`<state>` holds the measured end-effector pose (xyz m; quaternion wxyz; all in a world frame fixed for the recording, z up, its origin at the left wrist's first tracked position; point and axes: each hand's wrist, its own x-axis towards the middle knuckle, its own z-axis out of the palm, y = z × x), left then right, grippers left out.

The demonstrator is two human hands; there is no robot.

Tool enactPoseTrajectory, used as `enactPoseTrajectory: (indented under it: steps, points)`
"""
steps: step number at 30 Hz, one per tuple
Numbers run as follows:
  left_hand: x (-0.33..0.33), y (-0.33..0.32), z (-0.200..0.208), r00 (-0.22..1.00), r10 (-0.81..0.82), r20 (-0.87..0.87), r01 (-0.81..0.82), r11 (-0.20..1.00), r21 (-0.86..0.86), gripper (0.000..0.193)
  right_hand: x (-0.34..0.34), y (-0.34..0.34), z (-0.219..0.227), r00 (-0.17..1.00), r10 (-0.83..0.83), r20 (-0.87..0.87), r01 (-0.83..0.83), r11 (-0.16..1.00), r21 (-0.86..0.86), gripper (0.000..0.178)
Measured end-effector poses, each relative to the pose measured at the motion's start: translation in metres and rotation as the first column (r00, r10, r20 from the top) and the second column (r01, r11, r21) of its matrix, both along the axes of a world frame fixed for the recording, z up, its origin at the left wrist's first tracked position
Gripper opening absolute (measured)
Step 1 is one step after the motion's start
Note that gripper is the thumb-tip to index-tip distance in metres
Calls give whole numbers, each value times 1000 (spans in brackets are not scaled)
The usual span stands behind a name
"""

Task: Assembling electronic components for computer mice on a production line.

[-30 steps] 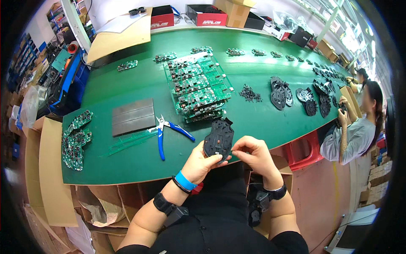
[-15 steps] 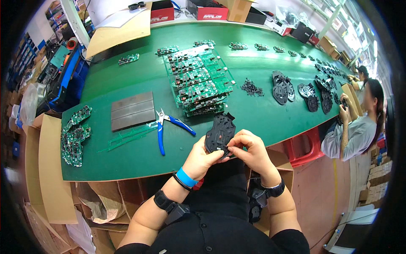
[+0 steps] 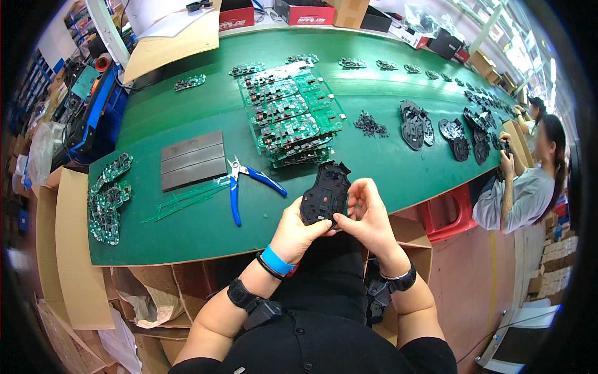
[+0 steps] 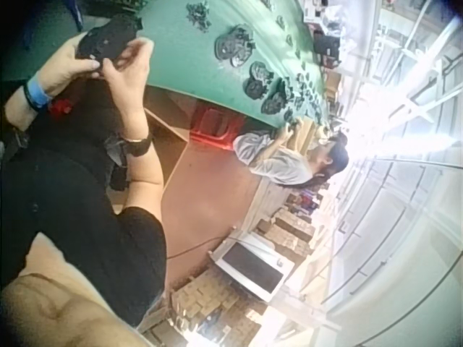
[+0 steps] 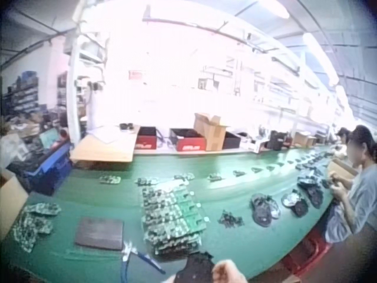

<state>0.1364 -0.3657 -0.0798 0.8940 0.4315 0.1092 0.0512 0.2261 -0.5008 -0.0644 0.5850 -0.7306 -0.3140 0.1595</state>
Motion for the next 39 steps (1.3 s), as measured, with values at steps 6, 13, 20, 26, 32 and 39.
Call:
enactPoseTrajectory:
  steps: [6,13,20,26,32,39]
  points:
    - [0,-1,4,999,30,-10,-30,999,-22,33,2,2,2,887,93,-452,-10,983,183,70]
    - [3,-4,6,998,63,-13,-63,998,10,35,0,2,3,846,131,-517,17,962,272,69]
    - [11,-6,14,987,95,-133,-85,993,77,39,0,1,-2,848,171,-502,33,928,372,65]
    - [13,-2,12,985,-111,-129,112,994,2,34,72,-40,10,877,-289,-384,401,880,253,59]
    - [18,-2,0,967,-240,-83,246,967,64,20,253,-182,-9,554,-800,-232,813,459,357,46]
    - [13,0,-3,970,-228,-86,239,961,140,16,331,-203,-20,297,-913,-279,948,247,201,45]
